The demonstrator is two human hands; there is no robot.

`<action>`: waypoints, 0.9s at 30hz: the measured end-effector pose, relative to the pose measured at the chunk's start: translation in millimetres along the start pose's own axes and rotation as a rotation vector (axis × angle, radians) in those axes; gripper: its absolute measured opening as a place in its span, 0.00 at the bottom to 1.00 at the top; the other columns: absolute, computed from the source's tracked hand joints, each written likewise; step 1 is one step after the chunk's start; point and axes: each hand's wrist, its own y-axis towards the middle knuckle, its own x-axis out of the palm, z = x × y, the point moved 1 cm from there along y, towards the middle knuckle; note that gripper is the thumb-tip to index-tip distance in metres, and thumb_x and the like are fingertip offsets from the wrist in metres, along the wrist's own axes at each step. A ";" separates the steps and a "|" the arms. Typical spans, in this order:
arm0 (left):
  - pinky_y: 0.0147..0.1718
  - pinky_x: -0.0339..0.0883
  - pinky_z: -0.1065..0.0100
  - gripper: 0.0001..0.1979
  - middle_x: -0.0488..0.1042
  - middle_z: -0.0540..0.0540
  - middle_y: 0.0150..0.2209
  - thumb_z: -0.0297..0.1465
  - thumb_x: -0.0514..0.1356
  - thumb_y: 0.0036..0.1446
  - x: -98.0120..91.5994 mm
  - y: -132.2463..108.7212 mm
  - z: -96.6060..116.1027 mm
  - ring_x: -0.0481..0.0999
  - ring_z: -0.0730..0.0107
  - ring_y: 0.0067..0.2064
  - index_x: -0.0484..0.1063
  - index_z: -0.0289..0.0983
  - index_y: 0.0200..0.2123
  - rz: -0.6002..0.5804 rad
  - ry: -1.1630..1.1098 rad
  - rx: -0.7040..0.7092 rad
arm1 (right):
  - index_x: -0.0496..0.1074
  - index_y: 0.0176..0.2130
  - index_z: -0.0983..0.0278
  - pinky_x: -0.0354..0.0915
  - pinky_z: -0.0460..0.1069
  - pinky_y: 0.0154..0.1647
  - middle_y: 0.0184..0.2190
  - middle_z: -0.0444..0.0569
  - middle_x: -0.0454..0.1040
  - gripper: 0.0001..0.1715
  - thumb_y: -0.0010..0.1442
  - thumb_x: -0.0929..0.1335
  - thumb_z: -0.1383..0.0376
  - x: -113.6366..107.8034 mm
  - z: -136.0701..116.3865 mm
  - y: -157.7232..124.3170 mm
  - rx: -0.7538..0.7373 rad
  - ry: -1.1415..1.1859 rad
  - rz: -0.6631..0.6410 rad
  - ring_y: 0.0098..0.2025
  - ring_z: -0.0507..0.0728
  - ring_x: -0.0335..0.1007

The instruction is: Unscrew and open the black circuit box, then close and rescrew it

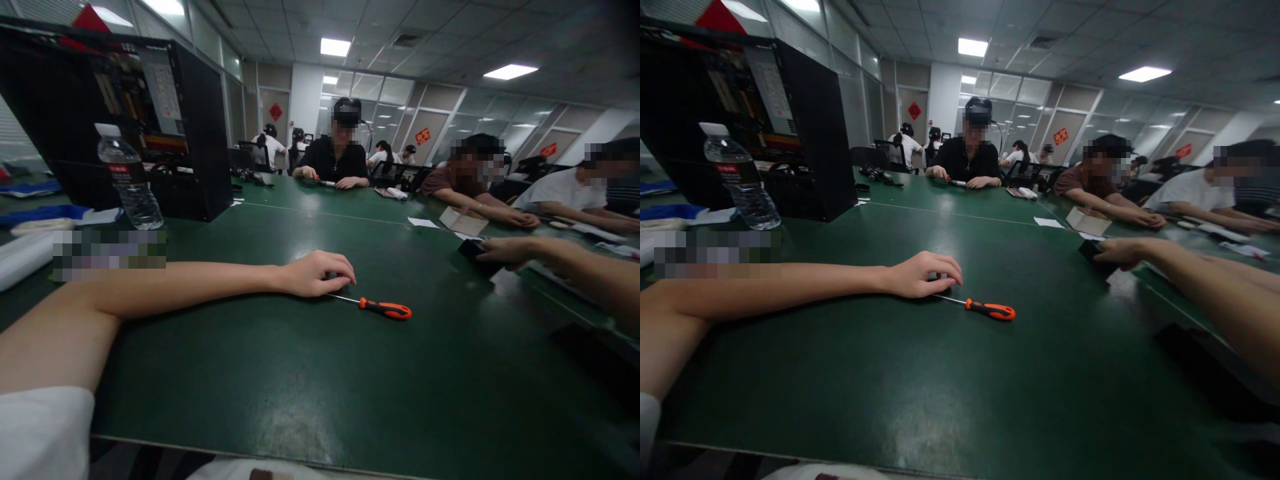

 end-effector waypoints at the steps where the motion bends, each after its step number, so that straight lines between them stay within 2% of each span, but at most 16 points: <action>1: 0.49 0.70 0.64 0.12 0.78 0.36 0.47 0.29 0.55 0.67 0.1 0.1 -0.4 0.78 0.63 0.47 0.78 0.33 0.45 0.005 0.001 -0.003 | 0.63 0.24 0.64 0.58 0.46 0.22 0.23 0.52 0.69 0.17 0.65 0.62 0.67 5.2 0.4 0.6 0.001 0.001 -0.068 0.22 0.51 0.65; 4: 0.53 0.70 0.62 0.12 0.77 0.36 0.50 0.30 0.56 0.67 -0.1 0.3 -2.7 0.77 0.61 0.51 0.76 0.33 0.48 0.058 0.025 -0.034 | 0.62 0.27 0.62 0.59 0.48 0.25 0.27 0.52 0.69 0.18 0.69 0.57 0.65 16.9 -10.9 5.2 -0.055 -0.024 -0.209 0.23 0.51 0.64; 7: 0.57 0.68 0.57 0.13 0.74 0.36 0.53 0.30 0.58 0.66 -0.9 0.4 -5.7 0.75 0.59 0.55 0.74 0.34 0.51 0.158 0.064 -0.066 | 0.64 0.30 0.63 0.59 0.48 0.32 0.28 0.50 0.69 0.14 0.68 0.60 0.64 23.2 -38.7 21.8 -0.187 -0.080 -0.284 0.27 0.52 0.65; 10: 0.60 0.65 0.54 0.15 0.72 0.36 0.55 0.30 0.58 0.65 -1.4 0.4 -8.6 0.72 0.58 0.58 0.72 0.35 0.54 0.243 0.086 -0.089 | 0.67 0.33 0.64 0.58 0.49 0.34 0.31 0.52 0.72 0.10 0.66 0.64 0.62 28.0 -71.0 40.1 -0.282 -0.163 -0.329 0.31 0.55 0.68; 13: 0.63 0.62 0.52 0.17 0.69 0.36 0.58 0.31 0.58 0.66 -1.8 0.2 -11.9 0.69 0.57 0.62 0.70 0.36 0.56 0.308 0.108 -0.134 | 0.68 0.37 0.65 0.59 0.50 0.35 0.34 0.55 0.73 0.10 0.65 0.65 0.60 31.2 -98.4 45.1 -0.364 -0.238 -0.335 0.35 0.59 0.70; 18: 0.62 0.64 0.50 0.18 0.67 0.36 0.61 0.32 0.58 0.66 -2.4 -0.2 -17.7 0.66 0.56 0.64 0.68 0.38 0.58 0.360 0.117 -0.231 | 0.69 0.44 0.66 0.62 0.52 0.40 0.42 0.58 0.74 0.14 0.67 0.62 0.58 27.6 -135.4 22.8 -0.496 -0.286 -0.340 0.41 0.61 0.72; 21: 0.63 0.62 0.50 0.18 0.68 0.37 0.60 0.33 0.58 0.66 -2.7 -0.1 -18.6 0.67 0.56 0.64 0.68 0.38 0.57 0.361 0.114 -0.252 | 0.68 0.45 0.65 0.62 0.52 0.42 0.44 0.57 0.73 0.15 0.68 0.60 0.57 24.2 -157.6 2.5 -0.574 -0.280 -0.311 0.41 0.60 0.72; 24: 0.64 0.61 0.51 0.17 0.69 0.36 0.59 0.33 0.58 0.66 -2.4 0.5 -17.3 0.68 0.57 0.62 0.69 0.36 0.56 0.338 0.107 -0.239 | 0.67 0.44 0.65 0.62 0.52 0.39 0.44 0.56 0.73 0.15 0.69 0.59 0.57 22.9 -178.0 -16.9 -0.684 -0.238 -0.250 0.39 0.59 0.72; 27: 0.62 0.63 0.53 0.15 0.72 0.37 0.56 0.33 0.59 0.65 -1.0 1.4 -15.5 0.70 0.57 0.60 0.71 0.35 0.54 0.265 0.123 -0.206 | 0.66 0.43 0.65 0.62 0.52 0.39 0.44 0.56 0.72 0.15 0.71 0.58 0.57 22.3 -193.4 -34.1 -0.784 -0.198 -0.202 0.38 0.58 0.71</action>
